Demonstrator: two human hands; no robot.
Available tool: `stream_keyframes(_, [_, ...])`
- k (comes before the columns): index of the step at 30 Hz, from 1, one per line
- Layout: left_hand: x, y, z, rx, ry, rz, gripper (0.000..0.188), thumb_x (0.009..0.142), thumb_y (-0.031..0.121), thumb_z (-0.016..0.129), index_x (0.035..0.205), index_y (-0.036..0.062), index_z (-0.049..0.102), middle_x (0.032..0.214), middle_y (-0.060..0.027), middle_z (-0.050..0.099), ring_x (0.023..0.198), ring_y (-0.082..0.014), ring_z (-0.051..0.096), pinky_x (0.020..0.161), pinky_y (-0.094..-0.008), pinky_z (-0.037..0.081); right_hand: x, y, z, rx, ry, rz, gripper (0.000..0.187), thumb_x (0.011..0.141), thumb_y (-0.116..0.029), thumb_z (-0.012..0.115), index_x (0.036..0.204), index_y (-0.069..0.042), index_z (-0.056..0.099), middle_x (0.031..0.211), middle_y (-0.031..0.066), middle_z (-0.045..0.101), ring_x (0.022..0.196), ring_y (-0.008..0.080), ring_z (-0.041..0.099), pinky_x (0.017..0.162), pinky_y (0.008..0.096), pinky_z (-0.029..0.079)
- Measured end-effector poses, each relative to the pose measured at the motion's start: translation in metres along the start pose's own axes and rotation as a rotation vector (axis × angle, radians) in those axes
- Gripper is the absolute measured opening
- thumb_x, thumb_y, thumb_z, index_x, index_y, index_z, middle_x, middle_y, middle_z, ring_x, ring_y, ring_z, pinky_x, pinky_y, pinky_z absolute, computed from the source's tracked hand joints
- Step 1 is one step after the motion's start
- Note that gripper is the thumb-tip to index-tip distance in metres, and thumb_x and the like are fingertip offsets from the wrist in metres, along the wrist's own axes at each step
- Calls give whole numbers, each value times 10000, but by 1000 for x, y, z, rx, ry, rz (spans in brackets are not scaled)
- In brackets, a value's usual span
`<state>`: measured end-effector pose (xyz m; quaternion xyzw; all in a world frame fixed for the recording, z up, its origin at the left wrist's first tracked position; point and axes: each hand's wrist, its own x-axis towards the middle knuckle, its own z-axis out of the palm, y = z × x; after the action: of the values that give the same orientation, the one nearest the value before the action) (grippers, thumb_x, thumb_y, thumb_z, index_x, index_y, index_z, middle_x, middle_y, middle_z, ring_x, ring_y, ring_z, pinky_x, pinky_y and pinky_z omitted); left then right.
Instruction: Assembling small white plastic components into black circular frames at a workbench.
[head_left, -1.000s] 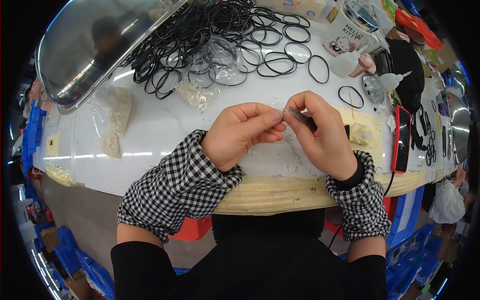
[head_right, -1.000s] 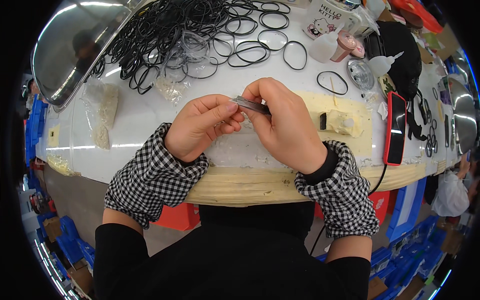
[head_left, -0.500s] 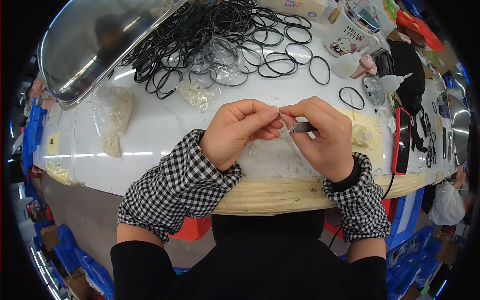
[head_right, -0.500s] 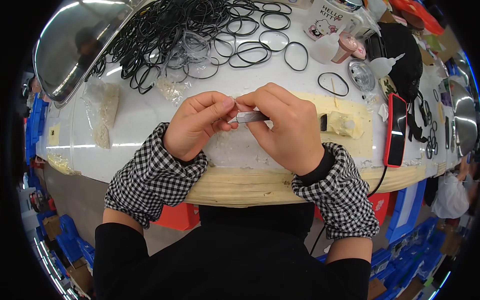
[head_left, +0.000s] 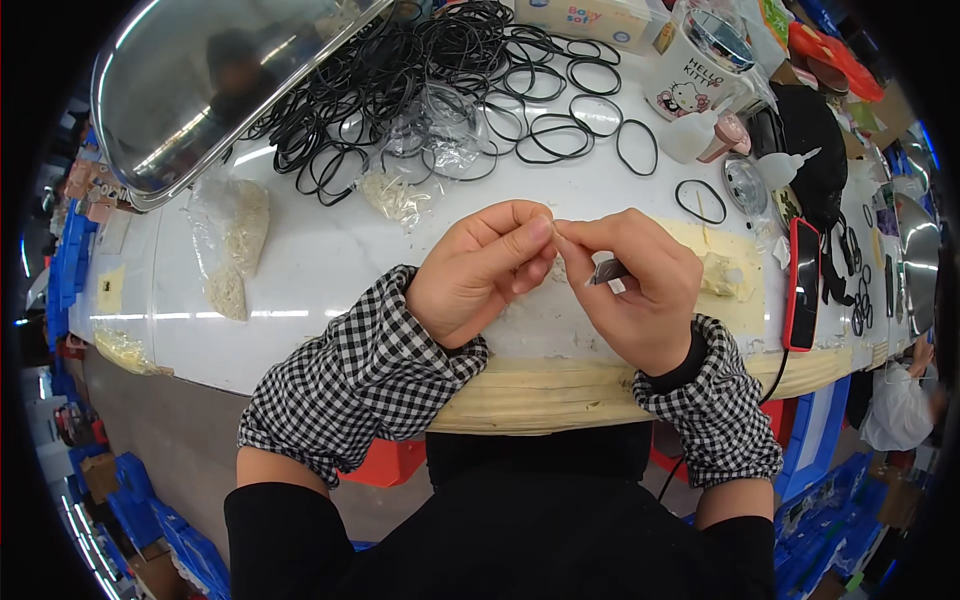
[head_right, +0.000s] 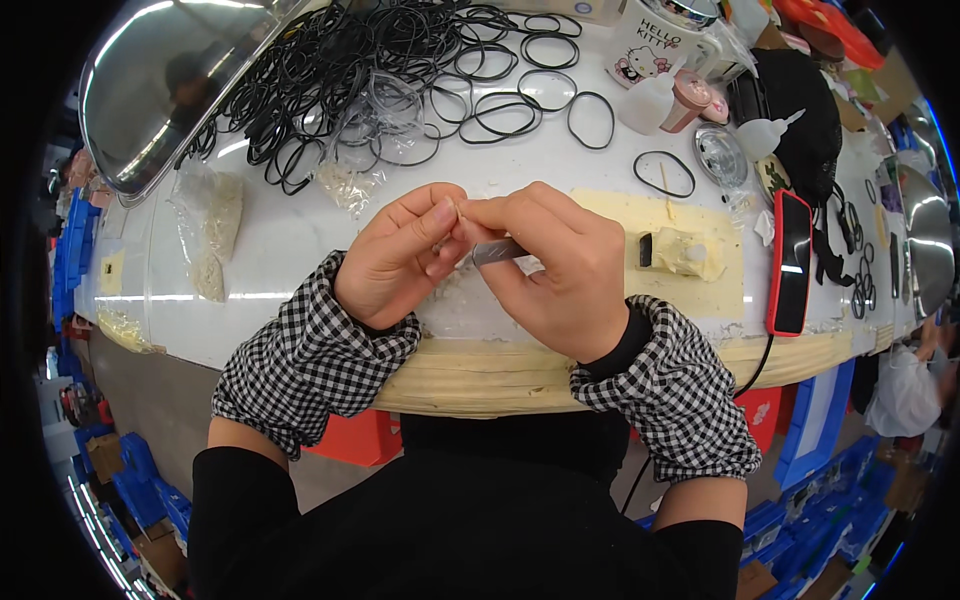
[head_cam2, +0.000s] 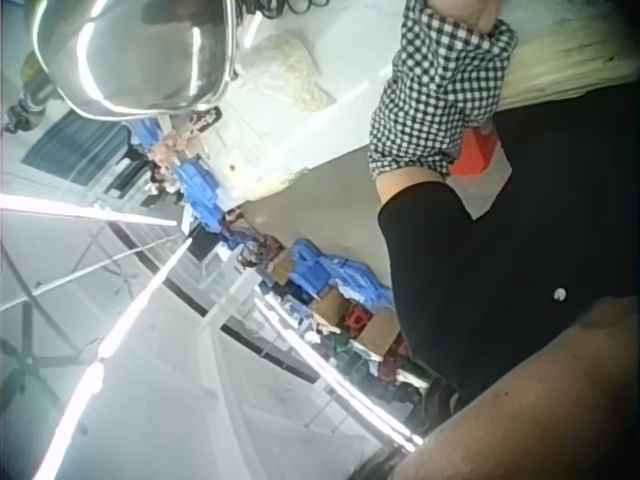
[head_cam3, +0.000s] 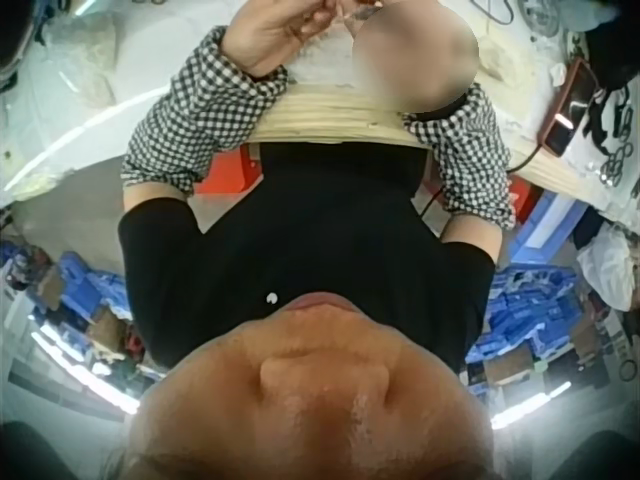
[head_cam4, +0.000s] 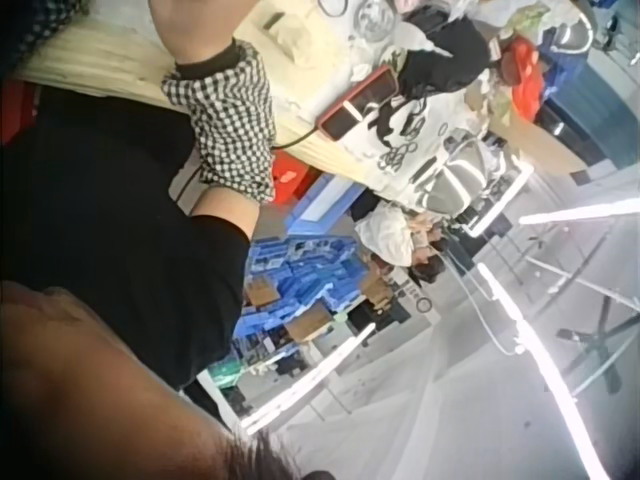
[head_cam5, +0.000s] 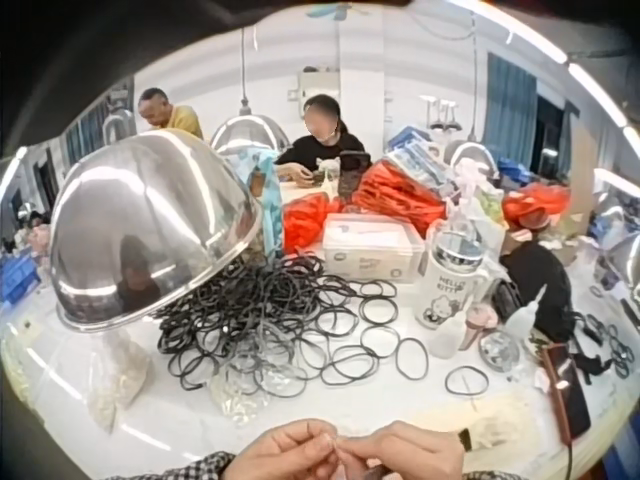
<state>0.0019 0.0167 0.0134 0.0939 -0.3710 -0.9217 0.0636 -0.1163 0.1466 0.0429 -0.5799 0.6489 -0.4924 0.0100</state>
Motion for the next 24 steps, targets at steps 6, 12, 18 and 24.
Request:
stream_keyframes(6, [2,0,1,-77,-88,25,143,957,181,462,989,57,525,812,34,487,665,-38,392,593,-154,344,1,-2,-2,-15,-105,165,232,806,-231,654,796,-31,538,656,87,546,526,195,523,465,297,391])
stream_keyframes(12, [3,-5,-5,-85,-173,21,136,958,178,458,996,61,516,815,34,487,678,-43,399,596,-154,344,-3,2,3,-62,-116,181,307,843,-300,616,733,-41,491,618,86,515,506,236,496,465,314,382])
stream_keyframes(18, [3,-5,-4,-80,-177,13,134,956,174,464,1004,60,515,811,35,487,680,-45,402,597,-155,344,-3,1,3,-84,-126,169,320,856,-311,593,719,-46,479,607,85,508,507,247,503,462,326,382])
stream_keyframes(24, [3,-5,-4,-82,-188,15,128,953,165,469,1005,57,515,817,34,485,680,-48,402,597,-158,344,-2,1,2,-94,-127,141,329,860,-316,587,703,-48,481,591,71,506,501,236,504,457,320,383])
